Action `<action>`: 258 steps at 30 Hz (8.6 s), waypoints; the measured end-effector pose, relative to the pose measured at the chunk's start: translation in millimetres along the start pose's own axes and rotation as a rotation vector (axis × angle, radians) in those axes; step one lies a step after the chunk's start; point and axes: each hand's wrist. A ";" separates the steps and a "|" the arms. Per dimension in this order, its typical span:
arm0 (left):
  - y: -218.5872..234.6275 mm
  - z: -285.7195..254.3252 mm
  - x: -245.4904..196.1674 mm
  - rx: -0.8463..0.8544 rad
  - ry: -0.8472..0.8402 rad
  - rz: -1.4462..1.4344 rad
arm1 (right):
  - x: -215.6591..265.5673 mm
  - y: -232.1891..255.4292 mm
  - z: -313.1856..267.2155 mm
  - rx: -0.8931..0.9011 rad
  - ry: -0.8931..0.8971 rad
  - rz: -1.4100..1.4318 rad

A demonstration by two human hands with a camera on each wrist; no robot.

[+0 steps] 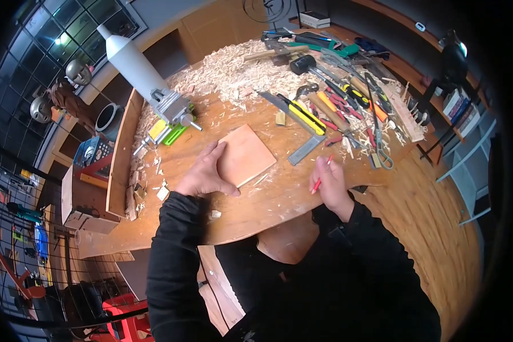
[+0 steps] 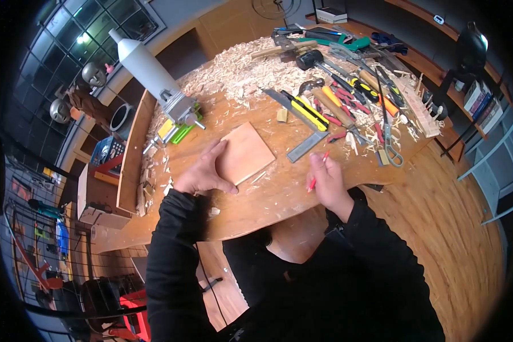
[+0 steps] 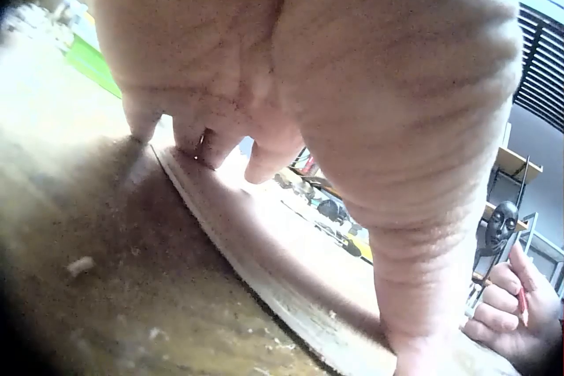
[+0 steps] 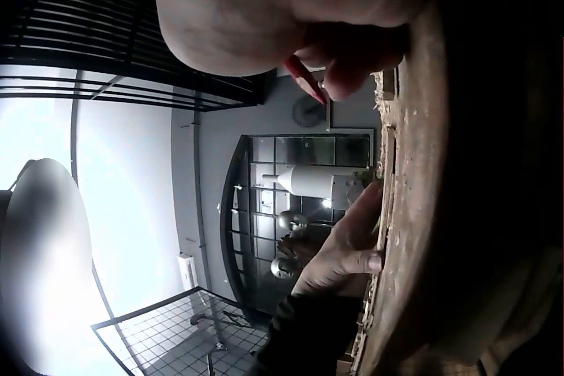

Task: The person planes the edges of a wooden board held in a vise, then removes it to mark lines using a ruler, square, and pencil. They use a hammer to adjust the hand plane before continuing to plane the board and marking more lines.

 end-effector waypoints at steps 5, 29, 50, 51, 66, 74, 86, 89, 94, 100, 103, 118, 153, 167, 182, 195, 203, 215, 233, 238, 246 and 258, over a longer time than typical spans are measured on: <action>-0.1 1.7 0.5 0.015 0.001 -0.035 | -2.5 2.3 0.3 -0.003 0.019 -0.059; 3.8 0.2 -6.9 0.054 0.129 0.100 | 71.8 -4.7 109.9 0.733 0.619 -1.134; -17.2 -46.1 8.1 -0.335 -0.049 -0.042 | 33.8 -88.3 -46.6 0.753 0.858 -0.887; -19.9 -46.0 7.6 -0.334 -0.046 -0.044 | 32.7 -88.4 -46.8 0.756 0.857 -0.885; -25.5 -26.7 -31.6 -0.111 -0.024 0.183 | 47.0 -56.0 -42.6 0.831 0.801 -1.071; -19.9 -32.3 -17.3 -0.043 -0.052 0.157 | 53.0 -42.5 -51.2 0.818 0.786 -1.079; 8.7 -52.9 37.0 -0.223 0.070 0.132 | 51.6 -46.8 -62.8 0.868 0.746 -1.024; 5.8 -54.1 29.8 -0.282 0.050 0.153 | 51.3 -45.8 -56.9 0.842 0.767 -1.046; 2.0 -49.9 -12.6 -0.241 0.097 0.089 | 52.6 -44.0 -46.5 0.806 0.769 -1.047; -20.8 -39.9 -32.1 -0.276 0.175 0.275 | 55.0 -40.1 -41.4 0.757 0.739 -1.059; -28.8 -31.3 -45.0 -0.230 0.226 0.307 | 51.1 -36.9 -39.8 0.709 0.721 -1.028; -34.7 -11.2 -64.4 -0.164 0.400 0.332 | 39.2 -1.9 -21.1 -0.015 0.569 -0.746; 5.0 -40.2 19.5 -0.032 -0.107 -1.960 | 49.4 3.9 -17.8 -0.226 0.393 -0.172; 13.9 -43.9 -11.1 -0.130 -0.080 -0.380 | 35.1 14.9 -22.4 -0.173 0.361 -0.167; -19.9 -51.1 -4.5 -0.118 -0.138 0.125 | 39.4 -13.2 -44.7 -0.042 0.526 -0.401; -17.0 -53.9 3.4 -0.136 -0.108 0.115 | 44.1 -59.8 -58.4 0.481 0.969 -0.830; -1.5 -19.0 8.6 -0.165 -0.059 0.114 | 51.3 -25.3 -48.8 0.220 0.927 -0.861; -19.6 -30.8 -5.3 -0.112 -0.135 0.064 | 40.9 -26.0 -56.8 0.277 0.919 -0.877; -19.3 -47.8 7.5 -0.176 -0.162 0.073 | 29.4 -95.7 -71.0 0.778 0.794 -0.997; -14.9 -46.5 3.7 -0.096 -0.177 0.154 | 24.1 -102.8 -70.4 0.799 0.817 -1.028; -11.8 -44.9 -0.3 0.022 -0.117 0.234 | 24.9 -104.5 -64.4 0.823 0.780 -1.032; -11.2 -43.1 -0.4 0.056 -0.091 0.230 | 24.6 -104.7 -65.2 0.761 0.729 -0.833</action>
Point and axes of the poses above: each hand's wrist, its own z-axis towards the middle knuckle, its own y-axis out of the back of the hand, x = y × z, and after that the axes turned 3 degrees about y, right-handed
